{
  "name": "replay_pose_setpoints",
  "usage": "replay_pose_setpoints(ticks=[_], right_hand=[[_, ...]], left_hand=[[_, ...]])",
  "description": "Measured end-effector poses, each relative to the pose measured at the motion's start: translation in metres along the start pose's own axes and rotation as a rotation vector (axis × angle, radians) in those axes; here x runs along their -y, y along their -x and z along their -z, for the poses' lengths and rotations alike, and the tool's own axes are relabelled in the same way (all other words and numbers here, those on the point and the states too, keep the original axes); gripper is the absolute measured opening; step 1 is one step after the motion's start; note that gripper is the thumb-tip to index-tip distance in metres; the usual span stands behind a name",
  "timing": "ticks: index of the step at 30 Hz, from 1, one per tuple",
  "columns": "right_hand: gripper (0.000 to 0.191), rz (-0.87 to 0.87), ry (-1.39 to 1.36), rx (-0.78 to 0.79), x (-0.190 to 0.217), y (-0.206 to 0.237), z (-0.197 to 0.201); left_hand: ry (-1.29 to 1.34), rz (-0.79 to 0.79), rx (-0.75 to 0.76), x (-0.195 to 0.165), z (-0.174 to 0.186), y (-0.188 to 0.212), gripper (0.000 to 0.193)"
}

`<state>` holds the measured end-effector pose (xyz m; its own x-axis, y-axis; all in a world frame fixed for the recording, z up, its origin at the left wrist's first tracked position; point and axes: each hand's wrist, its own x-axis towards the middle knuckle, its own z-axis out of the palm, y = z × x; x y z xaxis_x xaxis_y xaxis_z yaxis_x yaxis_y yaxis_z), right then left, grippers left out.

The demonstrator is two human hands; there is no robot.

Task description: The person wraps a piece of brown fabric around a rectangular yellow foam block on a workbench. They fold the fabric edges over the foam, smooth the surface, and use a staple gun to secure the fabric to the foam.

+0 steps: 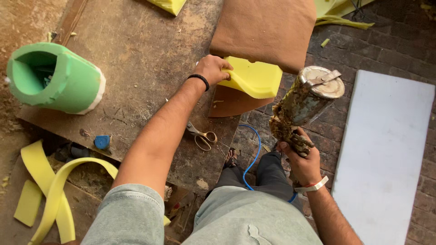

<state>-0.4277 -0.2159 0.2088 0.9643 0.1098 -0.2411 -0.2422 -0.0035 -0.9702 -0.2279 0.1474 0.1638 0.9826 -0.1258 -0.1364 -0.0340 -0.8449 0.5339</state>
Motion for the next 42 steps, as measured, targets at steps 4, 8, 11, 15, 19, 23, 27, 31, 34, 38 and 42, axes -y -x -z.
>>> replay_pose_setpoints(ticks=[4, 8, 11, 15, 19, 23, 27, 31, 34, 38, 42], right_hand=[[0.059, 0.008, 0.078, -0.126, 0.006, 0.005, -0.018], [0.056, 0.018, 0.16, -0.113, 0.009, 0.01, -0.025], [0.051, 0.038, 0.075, -0.082, 0.007, 0.011, -0.029], [0.043, 0.1, 0.048, -0.086, 0.002, 0.011, -0.031], [0.043, 0.032, 0.073, -0.026, 0.0, 0.015, -0.028], [0.055, -0.023, -0.056, 0.05, -0.003, 0.021, -0.02], [0.058, 0.035, 0.179, -0.144, -0.004, 0.027, -0.007], [0.055, 0.215, 0.309, -0.278, -0.004, 0.029, 0.005], [0.055, 0.119, 0.163, -0.173, -0.004, 0.031, 0.013], [0.054, 0.086, 0.128, -0.102, -0.008, 0.04, 0.015], [0.057, 0.079, -0.086, -0.07, -0.015, 0.045, 0.015]], left_hand=[[0.058, 0.063, -0.047, -0.007, 0.002, -0.005, 0.033], [0.072, 0.096, -0.005, -0.004, 0.001, -0.007, 0.036], [0.082, 0.113, 0.016, -0.003, -0.002, -0.005, 0.038], [0.152, 0.116, -0.006, -0.001, -0.005, 0.001, 0.04], [0.164, 0.11, 0.004, 0.001, -0.006, 0.007, 0.04], [0.181, 0.146, -0.027, 0.0, -0.011, 0.019, 0.038], [0.262, 0.244, -0.071, -0.002, -0.019, 0.031, 0.036], [0.418, 0.324, -0.096, 0.0, -0.022, 0.04, 0.031], [0.391, 0.293, -0.129, 0.001, -0.025, 0.049, 0.033], [0.338, 0.207, -0.138, 0.004, -0.046, 0.073, 0.036], [0.053, 0.0, -0.092, 0.016, -0.085, 0.102, 0.054]])
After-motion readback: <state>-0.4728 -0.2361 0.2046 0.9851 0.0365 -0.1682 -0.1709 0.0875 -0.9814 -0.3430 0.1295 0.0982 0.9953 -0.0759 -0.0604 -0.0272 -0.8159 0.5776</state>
